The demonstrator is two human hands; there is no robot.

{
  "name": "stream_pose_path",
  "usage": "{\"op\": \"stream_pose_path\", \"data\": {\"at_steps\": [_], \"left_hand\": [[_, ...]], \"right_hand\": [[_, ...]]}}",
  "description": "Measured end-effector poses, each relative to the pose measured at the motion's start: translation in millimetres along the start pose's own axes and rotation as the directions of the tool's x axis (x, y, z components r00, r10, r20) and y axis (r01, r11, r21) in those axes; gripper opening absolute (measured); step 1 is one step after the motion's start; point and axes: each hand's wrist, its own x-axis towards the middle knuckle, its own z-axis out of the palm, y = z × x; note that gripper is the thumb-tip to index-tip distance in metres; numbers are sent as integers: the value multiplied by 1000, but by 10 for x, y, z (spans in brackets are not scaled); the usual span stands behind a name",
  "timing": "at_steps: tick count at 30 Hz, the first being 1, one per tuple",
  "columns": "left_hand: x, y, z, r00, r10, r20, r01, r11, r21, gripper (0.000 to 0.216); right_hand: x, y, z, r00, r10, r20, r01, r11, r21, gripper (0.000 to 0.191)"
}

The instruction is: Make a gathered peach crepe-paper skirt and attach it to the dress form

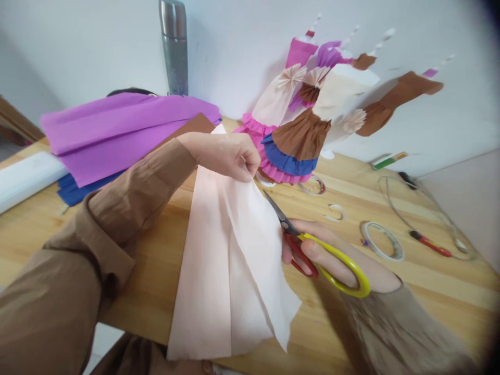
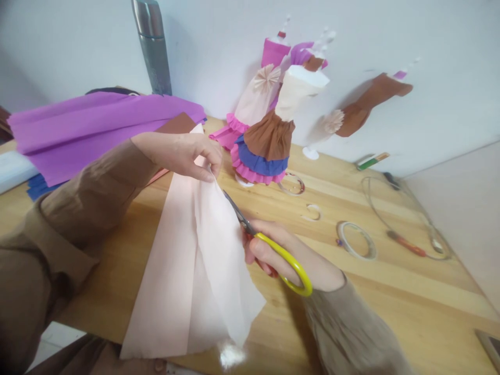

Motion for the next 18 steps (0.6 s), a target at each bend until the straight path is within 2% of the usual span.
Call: {"op": "stream_pose_path", "data": {"at_steps": [5, 9, 15, 18], "left_hand": [[-5, -5, 23, 1000, 2, -17, -2, 1000, -8, 11], [-12, -27, -2, 998, 55, 15, -54, 996, -64, 13], [-9, -41, -4, 996, 76, 36, -72, 992, -104, 12], [-5, -44, 8, 996, 81, 27, -78, 992, -100, 12]], "right_hand": [[15, 62, -13, 1000, -24, -6, 24, 999, -36, 60], [39, 95, -32, 999, -32, 41, 33, 999, -14, 59], [61, 38, -54, 984, -162, 71, 163, 987, -4, 50], [63, 20, -64, 984, -161, 77, 165, 986, -39, 51]]}}
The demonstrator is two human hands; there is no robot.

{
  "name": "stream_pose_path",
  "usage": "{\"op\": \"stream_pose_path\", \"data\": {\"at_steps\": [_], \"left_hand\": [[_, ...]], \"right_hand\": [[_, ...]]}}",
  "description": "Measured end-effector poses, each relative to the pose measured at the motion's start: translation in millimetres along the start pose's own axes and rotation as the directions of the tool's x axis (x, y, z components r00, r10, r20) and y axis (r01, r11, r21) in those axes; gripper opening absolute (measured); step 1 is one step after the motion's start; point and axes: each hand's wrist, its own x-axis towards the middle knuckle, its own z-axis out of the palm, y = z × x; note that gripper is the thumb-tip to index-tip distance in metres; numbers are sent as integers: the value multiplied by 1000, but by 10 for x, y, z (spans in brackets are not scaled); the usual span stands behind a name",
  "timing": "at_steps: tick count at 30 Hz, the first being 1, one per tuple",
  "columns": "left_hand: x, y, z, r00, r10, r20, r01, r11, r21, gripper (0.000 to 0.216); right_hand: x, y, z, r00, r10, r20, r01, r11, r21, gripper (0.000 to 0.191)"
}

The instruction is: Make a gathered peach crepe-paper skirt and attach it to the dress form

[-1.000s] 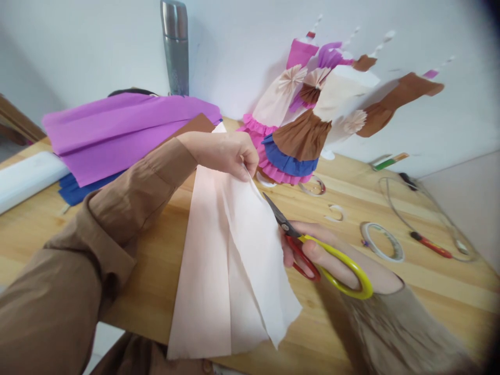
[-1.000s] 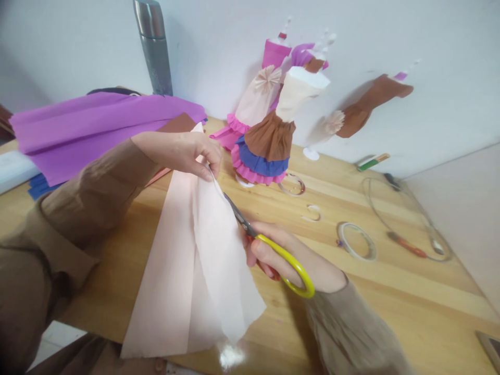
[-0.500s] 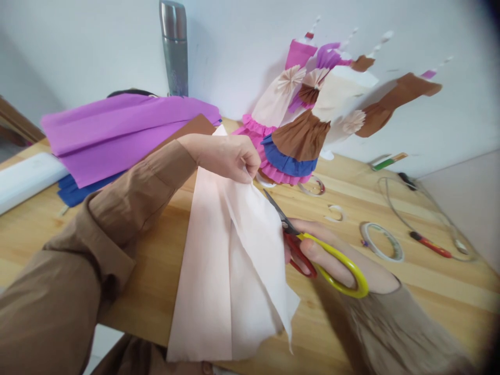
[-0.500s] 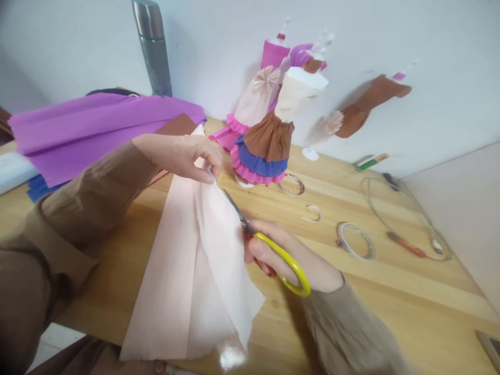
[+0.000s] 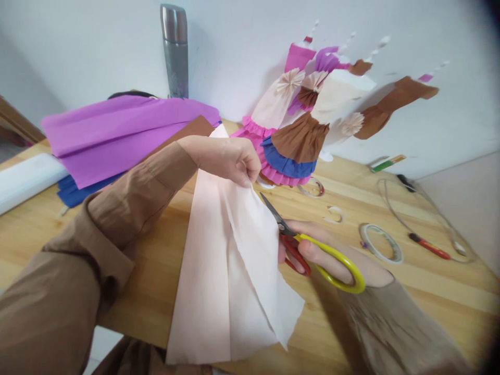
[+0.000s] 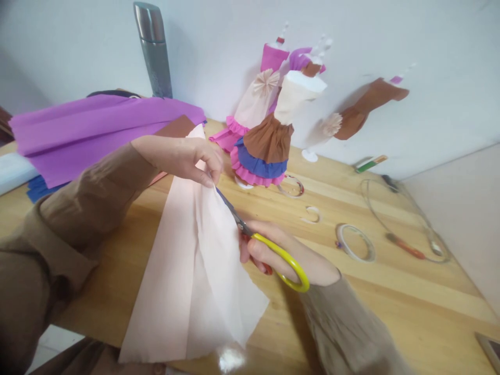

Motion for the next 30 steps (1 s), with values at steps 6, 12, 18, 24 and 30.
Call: {"op": "stream_pose_path", "data": {"at_steps": [6, 12, 18, 24, 30], "left_hand": [[2, 0, -27, 999, 11, 38, -9, 999, -36, 14], [2, 2, -41, 998, 36, 53, -33, 998, -55, 15], [-5, -17, -31, 999, 37, 19, -35, 996, -76, 11], [2, -18, -44, 998, 62, 29, -58, 992, -112, 11], [-1, -20, -45, 999, 44, 15, -42, 993, -109, 9]], "right_hand": [[32, 33, -13, 998, -38, 42, 37, 999, 29, 55], [61, 93, 3, 997, -47, 63, 40, 994, 101, 55], [40, 168, -7, 998, -29, 55, 23, 994, 111, 54], [62, 195, -26, 995, -48, 82, 37, 992, 121, 52], [55, 281, -22, 997, -57, 53, 47, 985, 168, 51]]}}
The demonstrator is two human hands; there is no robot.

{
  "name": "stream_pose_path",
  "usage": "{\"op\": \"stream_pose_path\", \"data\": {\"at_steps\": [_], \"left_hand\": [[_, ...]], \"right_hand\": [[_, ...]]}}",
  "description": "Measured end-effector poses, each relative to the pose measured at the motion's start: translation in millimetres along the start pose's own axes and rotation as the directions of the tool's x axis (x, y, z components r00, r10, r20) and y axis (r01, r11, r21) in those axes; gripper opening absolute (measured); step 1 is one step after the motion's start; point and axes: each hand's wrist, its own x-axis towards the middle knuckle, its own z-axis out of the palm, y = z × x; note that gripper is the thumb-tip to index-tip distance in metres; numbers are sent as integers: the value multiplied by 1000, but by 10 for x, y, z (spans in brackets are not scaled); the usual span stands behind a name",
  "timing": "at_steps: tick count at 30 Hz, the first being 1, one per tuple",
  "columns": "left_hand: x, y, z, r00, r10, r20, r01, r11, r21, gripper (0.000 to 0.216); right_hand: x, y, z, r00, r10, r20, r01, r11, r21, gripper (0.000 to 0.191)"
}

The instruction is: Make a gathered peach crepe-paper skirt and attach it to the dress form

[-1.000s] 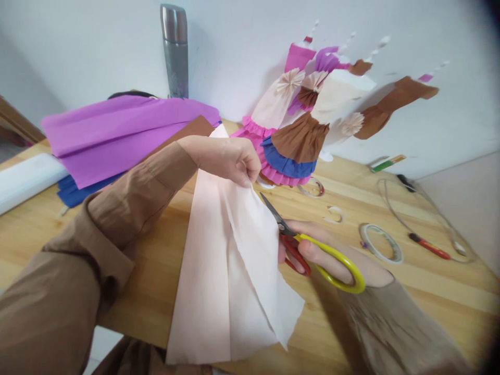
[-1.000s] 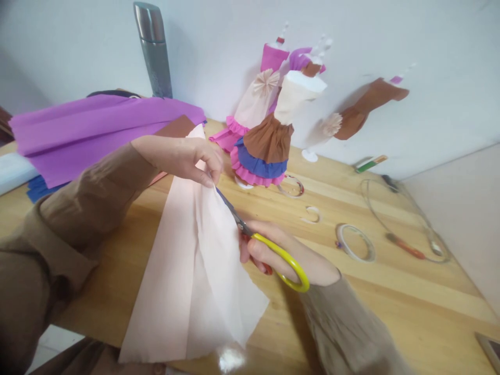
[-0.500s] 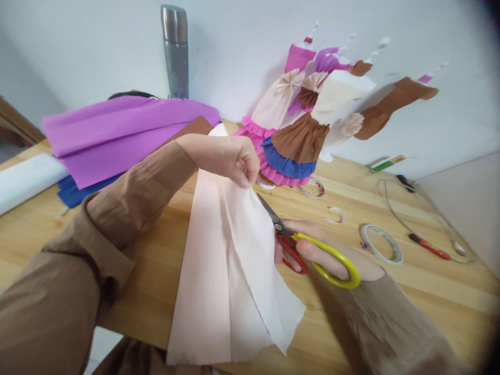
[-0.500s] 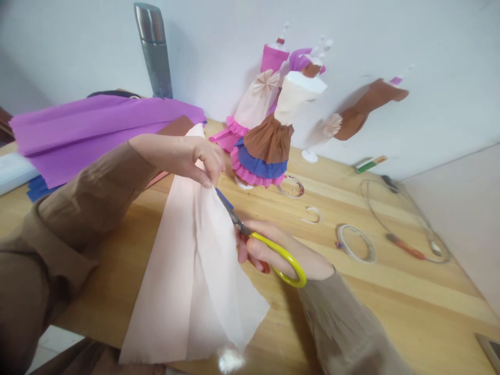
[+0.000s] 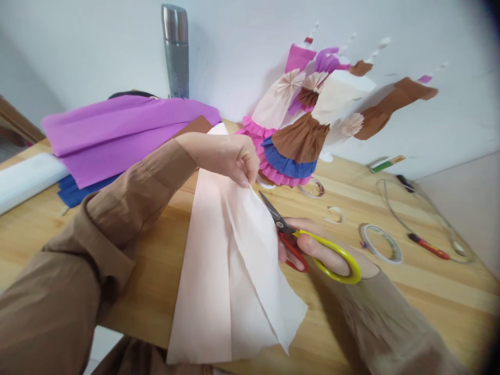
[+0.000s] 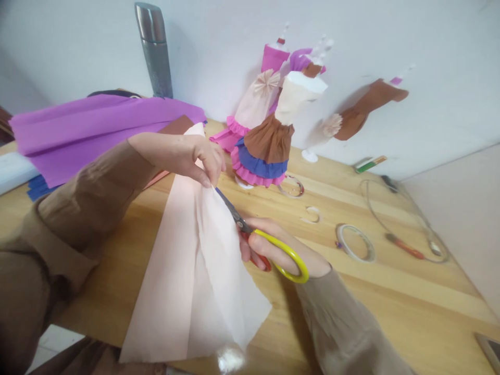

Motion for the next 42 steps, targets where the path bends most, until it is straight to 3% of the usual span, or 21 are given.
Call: {"op": "stream_pose_path", "data": {"at_steps": [6, 16, 25, 30, 34, 38, 42], "left_hand": [[3, -5, 7, 1000, -3, 10, 3, 1000, 11, 10], [-6, 25, 10, 999, -42, 4, 42, 999, 11, 10], [-1, 5, 9, 997, -75, -2, 75, 994, 84, 10], [-19, -16, 4, 987, -160, -31, 163, 979, 120, 17], [-30, -52, -3, 980, -190, -59, 198, 962, 190, 14], [-20, -35, 1, 982, -180, -49, 186, 961, 202, 13], [1, 6, 11, 983, -174, -60, 183, 954, 236, 10]], "right_hand": [[17, -19, -7, 1000, -13, -12, 12, 998, -60, 49], [19, -139, 73, 987, 106, -123, -117, 990, -83, 55], [-33, -6, 60, 977, 112, -180, -126, 990, -66, 52], [-44, -21, 64, 979, 75, -187, -94, 991, -96, 47], [-56, -82, 83, 967, 128, -220, -149, 985, -85, 47], [-68, -145, 80, 967, 178, -181, -195, 978, -80, 51], [-64, -194, 39, 982, 128, -140, -151, 974, -168, 51]]}}
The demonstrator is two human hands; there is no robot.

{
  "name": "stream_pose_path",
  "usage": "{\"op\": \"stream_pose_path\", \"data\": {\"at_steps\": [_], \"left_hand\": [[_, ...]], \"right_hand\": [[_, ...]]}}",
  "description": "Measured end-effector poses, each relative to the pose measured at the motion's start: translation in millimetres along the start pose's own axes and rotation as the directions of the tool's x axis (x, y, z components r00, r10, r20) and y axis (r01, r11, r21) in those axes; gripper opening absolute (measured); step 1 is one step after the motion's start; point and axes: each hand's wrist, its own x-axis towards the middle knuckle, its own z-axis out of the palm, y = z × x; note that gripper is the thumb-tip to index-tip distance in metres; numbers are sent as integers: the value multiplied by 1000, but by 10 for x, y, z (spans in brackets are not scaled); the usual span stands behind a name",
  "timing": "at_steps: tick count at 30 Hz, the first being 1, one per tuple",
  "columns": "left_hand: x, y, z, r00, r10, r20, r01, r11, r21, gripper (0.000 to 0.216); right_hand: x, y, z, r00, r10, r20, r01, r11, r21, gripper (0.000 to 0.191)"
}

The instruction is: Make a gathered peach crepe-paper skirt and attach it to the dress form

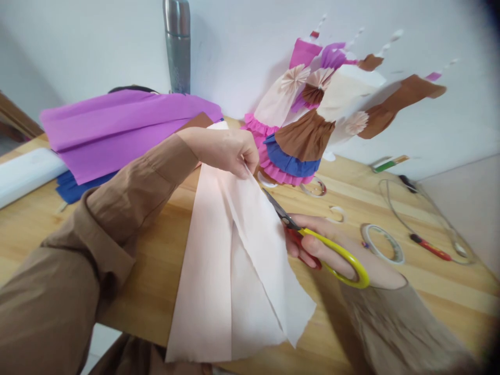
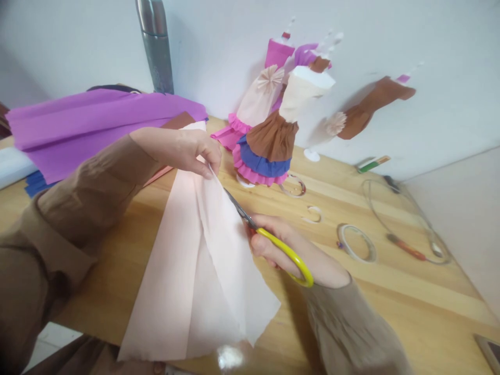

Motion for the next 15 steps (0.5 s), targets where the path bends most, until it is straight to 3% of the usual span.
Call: {"op": "stream_pose_path", "data": {"at_steps": [5, 15], "left_hand": [[11, 28, 11, 1000, 30, -8, -30, 999, 12, 11], [-4, 34, 2, 1000, 6, -6, -6, 1000, -21, 12]], "right_hand": [[15, -88, -15, 1000, -4, -30, 1, 994, -108, 50], [67, -105, 22, 996, -30, -84, 23, 996, -84, 49]]}}
